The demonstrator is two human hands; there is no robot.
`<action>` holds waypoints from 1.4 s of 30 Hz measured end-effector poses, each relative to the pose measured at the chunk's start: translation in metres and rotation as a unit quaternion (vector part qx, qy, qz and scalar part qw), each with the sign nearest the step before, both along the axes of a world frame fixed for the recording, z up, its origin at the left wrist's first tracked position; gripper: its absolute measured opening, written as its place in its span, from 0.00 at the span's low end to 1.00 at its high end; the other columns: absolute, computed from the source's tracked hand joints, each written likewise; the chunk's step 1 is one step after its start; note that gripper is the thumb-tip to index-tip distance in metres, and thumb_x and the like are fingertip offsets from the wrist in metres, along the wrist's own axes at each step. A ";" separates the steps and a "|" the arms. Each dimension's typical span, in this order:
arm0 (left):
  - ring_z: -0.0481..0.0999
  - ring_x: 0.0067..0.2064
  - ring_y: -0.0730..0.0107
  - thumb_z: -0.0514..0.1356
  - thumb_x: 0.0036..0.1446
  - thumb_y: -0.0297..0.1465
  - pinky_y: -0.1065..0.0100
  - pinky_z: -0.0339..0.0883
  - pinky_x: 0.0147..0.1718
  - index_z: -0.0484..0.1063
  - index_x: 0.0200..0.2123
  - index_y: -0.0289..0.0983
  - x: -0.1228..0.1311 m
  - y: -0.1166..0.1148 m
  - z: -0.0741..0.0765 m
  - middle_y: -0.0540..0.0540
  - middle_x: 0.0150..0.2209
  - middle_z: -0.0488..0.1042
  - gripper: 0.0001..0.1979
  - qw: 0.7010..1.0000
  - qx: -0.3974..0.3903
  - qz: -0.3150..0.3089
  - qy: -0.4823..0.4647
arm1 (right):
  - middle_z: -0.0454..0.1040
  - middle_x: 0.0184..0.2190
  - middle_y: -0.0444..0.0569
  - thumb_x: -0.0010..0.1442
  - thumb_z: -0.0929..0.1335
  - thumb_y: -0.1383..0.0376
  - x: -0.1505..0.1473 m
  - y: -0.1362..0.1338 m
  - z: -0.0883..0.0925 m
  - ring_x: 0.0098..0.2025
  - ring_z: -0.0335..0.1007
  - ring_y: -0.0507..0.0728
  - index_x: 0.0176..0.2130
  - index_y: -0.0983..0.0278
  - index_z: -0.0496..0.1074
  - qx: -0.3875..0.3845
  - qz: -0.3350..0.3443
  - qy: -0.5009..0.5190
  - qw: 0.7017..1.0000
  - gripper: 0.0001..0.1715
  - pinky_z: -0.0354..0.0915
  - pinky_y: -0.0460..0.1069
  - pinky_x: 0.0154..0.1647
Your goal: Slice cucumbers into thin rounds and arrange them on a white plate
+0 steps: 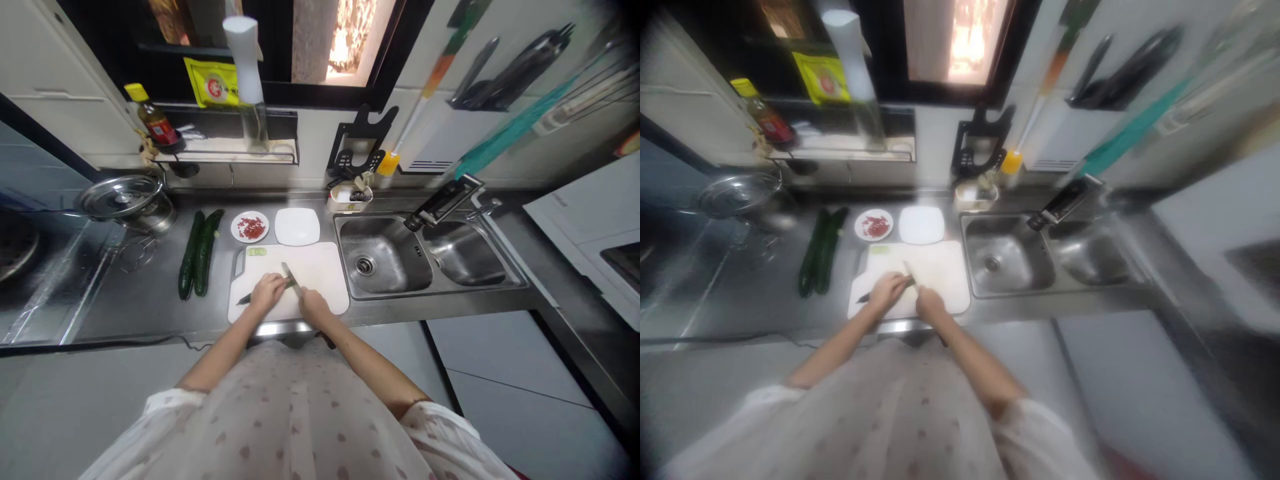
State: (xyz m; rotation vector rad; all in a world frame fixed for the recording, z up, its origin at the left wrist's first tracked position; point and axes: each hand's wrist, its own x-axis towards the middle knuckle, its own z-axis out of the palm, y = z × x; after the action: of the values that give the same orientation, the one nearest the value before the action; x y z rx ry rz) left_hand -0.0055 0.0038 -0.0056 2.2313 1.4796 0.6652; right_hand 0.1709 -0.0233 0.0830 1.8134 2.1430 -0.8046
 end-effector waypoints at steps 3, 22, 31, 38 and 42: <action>0.69 0.42 0.66 0.55 0.63 0.32 0.65 0.64 0.43 0.77 0.45 0.42 0.000 0.000 0.001 0.46 0.40 0.75 0.12 1.000 -0.002 -0.001 -0.001 | 0.75 0.42 0.60 0.65 0.57 0.71 -0.001 0.002 0.001 0.48 0.71 0.58 0.53 0.70 0.65 -0.001 0.002 -0.005 1.000 0.19 0.64 0.48 0.46; 0.69 0.42 0.67 0.56 0.63 0.32 0.66 0.64 0.43 0.77 0.45 0.43 0.001 -0.001 0.000 0.46 0.39 0.75 0.12 1.000 0.004 -0.002 -0.020 | 0.76 0.42 0.60 0.64 0.56 0.73 -0.006 0.009 -0.007 0.47 0.72 0.58 0.52 0.70 0.67 0.009 0.005 0.001 1.000 0.20 0.64 0.49 0.45; 0.69 0.42 0.67 0.55 0.63 0.32 0.66 0.64 0.42 0.77 0.45 0.42 0.002 -0.001 0.004 0.46 0.39 0.75 0.12 1.000 0.003 0.000 -0.021 | 0.75 0.42 0.59 0.64 0.57 0.72 -0.003 0.006 -0.011 0.47 0.72 0.58 0.50 0.69 0.67 0.021 0.012 -0.005 1.000 0.18 0.64 0.48 0.45; 0.69 0.42 0.66 0.55 0.63 0.31 0.66 0.65 0.42 0.78 0.44 0.42 0.003 -0.003 0.012 0.46 0.40 0.75 0.12 1.000 0.003 0.001 -0.020 | 0.76 0.43 0.61 0.64 0.56 0.73 -0.013 0.020 -0.019 0.49 0.72 0.59 0.53 0.71 0.67 0.028 0.004 0.004 1.000 0.21 0.64 0.49 0.47; 0.69 0.43 0.66 0.55 0.63 0.32 0.66 0.65 0.42 0.78 0.44 0.42 0.003 -0.003 0.013 0.46 0.40 0.75 0.12 1.000 0.002 0.004 -0.014 | 0.76 0.43 0.61 0.65 0.56 0.72 -0.017 0.024 -0.021 0.49 0.72 0.59 0.53 0.71 0.67 0.033 -0.001 0.014 0.999 0.21 0.64 0.49 0.48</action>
State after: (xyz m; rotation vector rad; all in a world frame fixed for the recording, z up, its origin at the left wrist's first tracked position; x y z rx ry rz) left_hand -0.0027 0.0007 0.0072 2.2105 1.4772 0.6981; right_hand 0.1536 0.0009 0.0624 1.8477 2.2104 -0.7711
